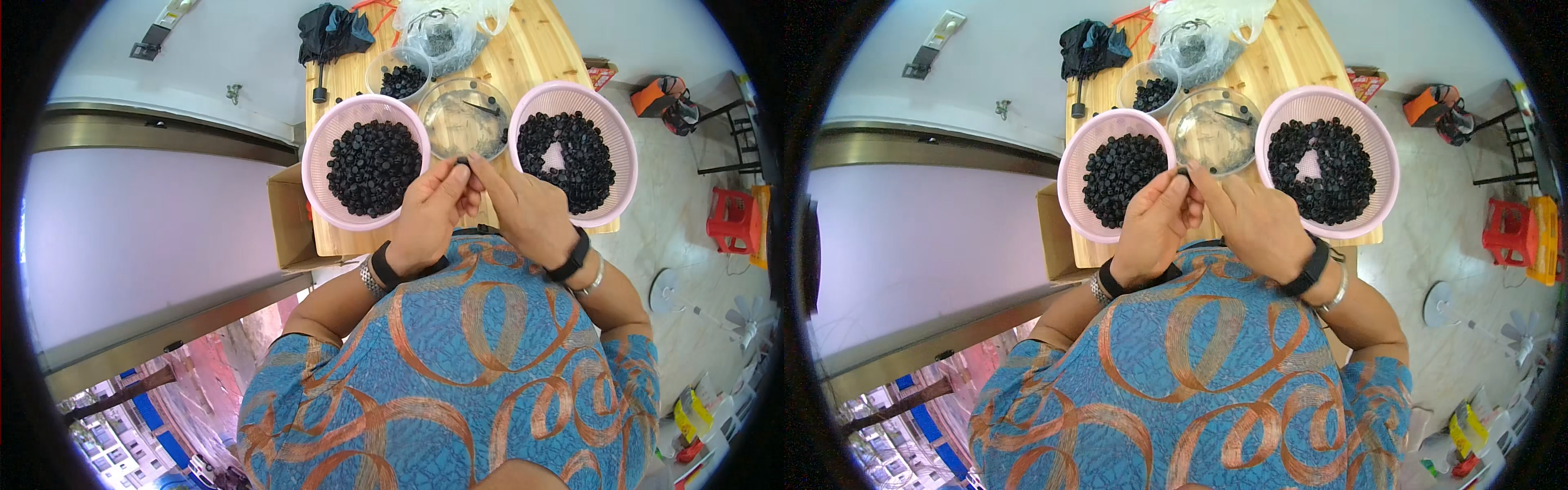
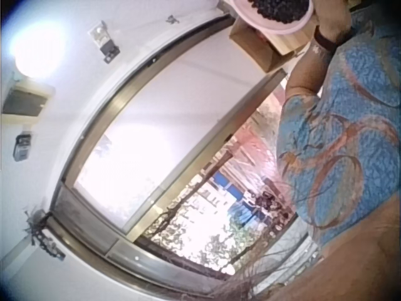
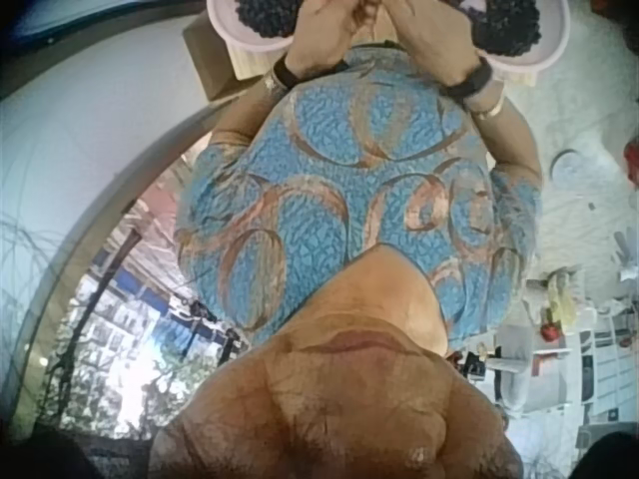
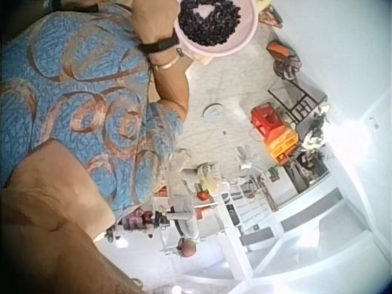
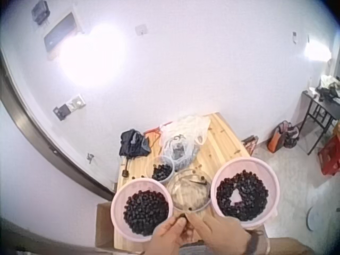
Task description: The recorder is inspecting and assembling small black plastic shoe components.
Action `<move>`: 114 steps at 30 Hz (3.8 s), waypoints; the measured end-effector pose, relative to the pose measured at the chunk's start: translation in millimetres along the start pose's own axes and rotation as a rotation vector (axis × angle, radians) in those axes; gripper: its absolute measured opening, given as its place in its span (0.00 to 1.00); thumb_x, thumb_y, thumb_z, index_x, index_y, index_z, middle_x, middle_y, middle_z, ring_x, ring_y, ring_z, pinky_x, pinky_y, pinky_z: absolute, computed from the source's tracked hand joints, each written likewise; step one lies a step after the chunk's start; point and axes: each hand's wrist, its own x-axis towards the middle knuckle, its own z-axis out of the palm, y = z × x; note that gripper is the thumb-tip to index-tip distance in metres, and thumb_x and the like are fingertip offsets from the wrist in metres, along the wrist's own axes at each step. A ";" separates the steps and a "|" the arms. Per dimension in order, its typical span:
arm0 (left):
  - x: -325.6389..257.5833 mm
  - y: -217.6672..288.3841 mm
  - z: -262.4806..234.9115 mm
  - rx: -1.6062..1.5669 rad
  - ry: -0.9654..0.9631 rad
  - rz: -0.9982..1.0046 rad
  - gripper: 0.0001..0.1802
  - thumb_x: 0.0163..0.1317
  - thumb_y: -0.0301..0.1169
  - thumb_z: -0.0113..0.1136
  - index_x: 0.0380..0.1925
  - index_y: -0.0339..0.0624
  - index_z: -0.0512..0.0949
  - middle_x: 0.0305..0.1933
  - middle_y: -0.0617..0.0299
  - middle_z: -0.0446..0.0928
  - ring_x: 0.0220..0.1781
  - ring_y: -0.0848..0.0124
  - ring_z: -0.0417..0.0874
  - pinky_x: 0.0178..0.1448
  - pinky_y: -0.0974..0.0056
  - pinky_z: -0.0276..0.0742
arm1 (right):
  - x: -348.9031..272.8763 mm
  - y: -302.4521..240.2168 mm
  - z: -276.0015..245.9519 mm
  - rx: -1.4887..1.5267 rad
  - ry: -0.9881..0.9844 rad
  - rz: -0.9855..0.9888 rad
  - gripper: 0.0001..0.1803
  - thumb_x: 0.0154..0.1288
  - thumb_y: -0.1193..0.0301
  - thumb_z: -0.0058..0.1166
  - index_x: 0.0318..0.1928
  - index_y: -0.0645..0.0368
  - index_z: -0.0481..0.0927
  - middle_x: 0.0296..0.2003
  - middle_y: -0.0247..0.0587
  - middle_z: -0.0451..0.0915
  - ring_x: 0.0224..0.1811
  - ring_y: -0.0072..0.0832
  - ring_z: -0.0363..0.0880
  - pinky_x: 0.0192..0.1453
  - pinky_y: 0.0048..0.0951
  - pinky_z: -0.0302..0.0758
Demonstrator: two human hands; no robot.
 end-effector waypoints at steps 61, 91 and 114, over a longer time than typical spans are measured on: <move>-7.5 18.2 -35.2 0.093 0.024 0.132 0.15 0.64 0.24 0.48 0.51 0.37 0.68 0.45 0.58 0.76 0.45 0.71 0.78 0.47 0.70 0.74 | 23.8 -23.4 11.3 0.197 0.155 0.072 0.17 0.55 0.76 0.53 0.48 0.51 0.76 0.24 0.37 0.73 0.24 0.34 0.75 0.24 0.32 0.72; 20.6 1.6 -2.9 0.287 0.019 0.404 0.13 0.66 0.34 0.51 0.42 0.34 0.71 0.34 0.64 0.75 0.35 0.79 0.76 0.36 0.75 0.72 | 23.9 -4.0 52.1 0.461 0.603 0.058 0.23 0.53 0.86 0.49 0.51 0.58 0.75 0.26 0.45 0.76 0.24 0.37 0.76 0.26 0.30 0.72; 40.4 -2.5 0.5 0.345 0.170 0.410 0.23 0.71 0.48 0.33 0.24 0.44 0.66 0.15 0.73 0.58 0.15 0.85 0.56 0.18 0.77 0.52 | 25.0 -17.2 19.1 0.246 0.263 0.195 0.26 0.53 0.79 0.49 0.54 0.48 0.74 0.24 0.40 0.72 0.22 0.38 0.73 0.25 0.33 0.71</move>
